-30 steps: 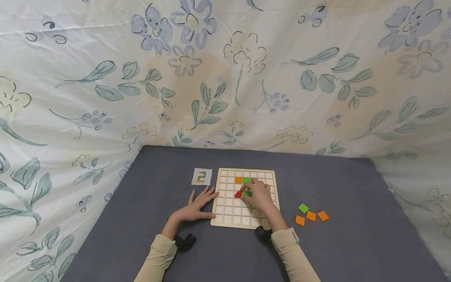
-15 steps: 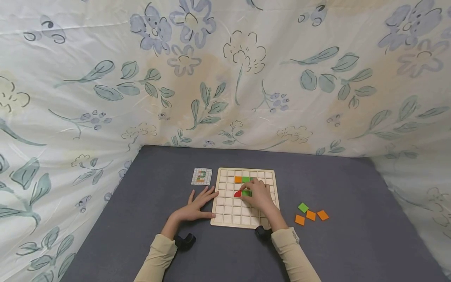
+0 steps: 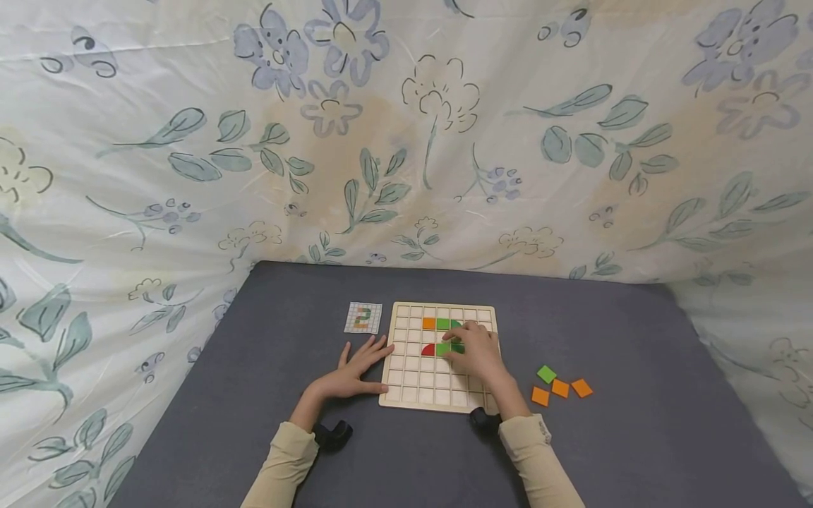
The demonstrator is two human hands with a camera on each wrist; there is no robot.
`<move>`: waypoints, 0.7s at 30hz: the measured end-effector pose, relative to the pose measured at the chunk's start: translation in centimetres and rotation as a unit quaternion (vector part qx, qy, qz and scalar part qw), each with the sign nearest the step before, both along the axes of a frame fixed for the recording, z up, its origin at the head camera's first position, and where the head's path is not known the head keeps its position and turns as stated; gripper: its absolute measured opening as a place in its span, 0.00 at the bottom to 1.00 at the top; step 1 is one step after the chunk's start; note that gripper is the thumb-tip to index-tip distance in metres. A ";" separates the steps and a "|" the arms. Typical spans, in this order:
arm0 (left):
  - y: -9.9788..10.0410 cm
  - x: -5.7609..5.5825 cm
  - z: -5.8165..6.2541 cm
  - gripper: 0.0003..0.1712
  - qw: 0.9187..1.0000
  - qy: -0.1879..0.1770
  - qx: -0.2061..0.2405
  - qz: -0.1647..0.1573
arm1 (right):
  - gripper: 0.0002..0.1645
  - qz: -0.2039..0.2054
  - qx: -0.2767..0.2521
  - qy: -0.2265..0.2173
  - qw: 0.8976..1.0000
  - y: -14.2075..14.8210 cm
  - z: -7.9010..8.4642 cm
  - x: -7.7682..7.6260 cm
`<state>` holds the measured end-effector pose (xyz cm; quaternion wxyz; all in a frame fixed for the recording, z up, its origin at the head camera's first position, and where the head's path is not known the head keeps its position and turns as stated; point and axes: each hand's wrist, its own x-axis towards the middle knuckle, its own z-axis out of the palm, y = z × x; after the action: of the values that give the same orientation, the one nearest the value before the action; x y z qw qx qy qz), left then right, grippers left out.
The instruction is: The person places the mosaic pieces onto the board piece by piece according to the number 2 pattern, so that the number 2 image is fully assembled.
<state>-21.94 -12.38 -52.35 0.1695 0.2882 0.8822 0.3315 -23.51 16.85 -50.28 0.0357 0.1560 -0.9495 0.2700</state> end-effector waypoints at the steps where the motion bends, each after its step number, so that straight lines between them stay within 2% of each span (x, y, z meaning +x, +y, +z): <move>1: 0.0 0.0 0.0 0.45 1.000 0.000 0.000 0.000 | 0.17 -0.004 0.002 -0.001 1.000 0.1 0.0 0.0; 7: 0.0 0.0 -0.1 0.45 1.000 0.002 -0.003 0.003 | 0.17 -0.019 0.012 -0.004 1.000 1.1 0.0 0.1; 16: 0.0 0.0 0.0 0.45 1.000 0.002 0.000 0.002 | 0.16 -0.020 -0.020 0.002 1.000 2.5 0.5 0.9; 21: 0.0 0.1 0.1 0.45 1.000 0.002 0.000 0.002 | 0.17 -0.033 -0.008 -0.003 0.999 3.6 0.4 1.0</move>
<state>-21.85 -12.40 -52.27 0.1674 0.2875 0.8830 0.3311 -22.49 20.42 -49.92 0.0428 0.1239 -0.9520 0.2765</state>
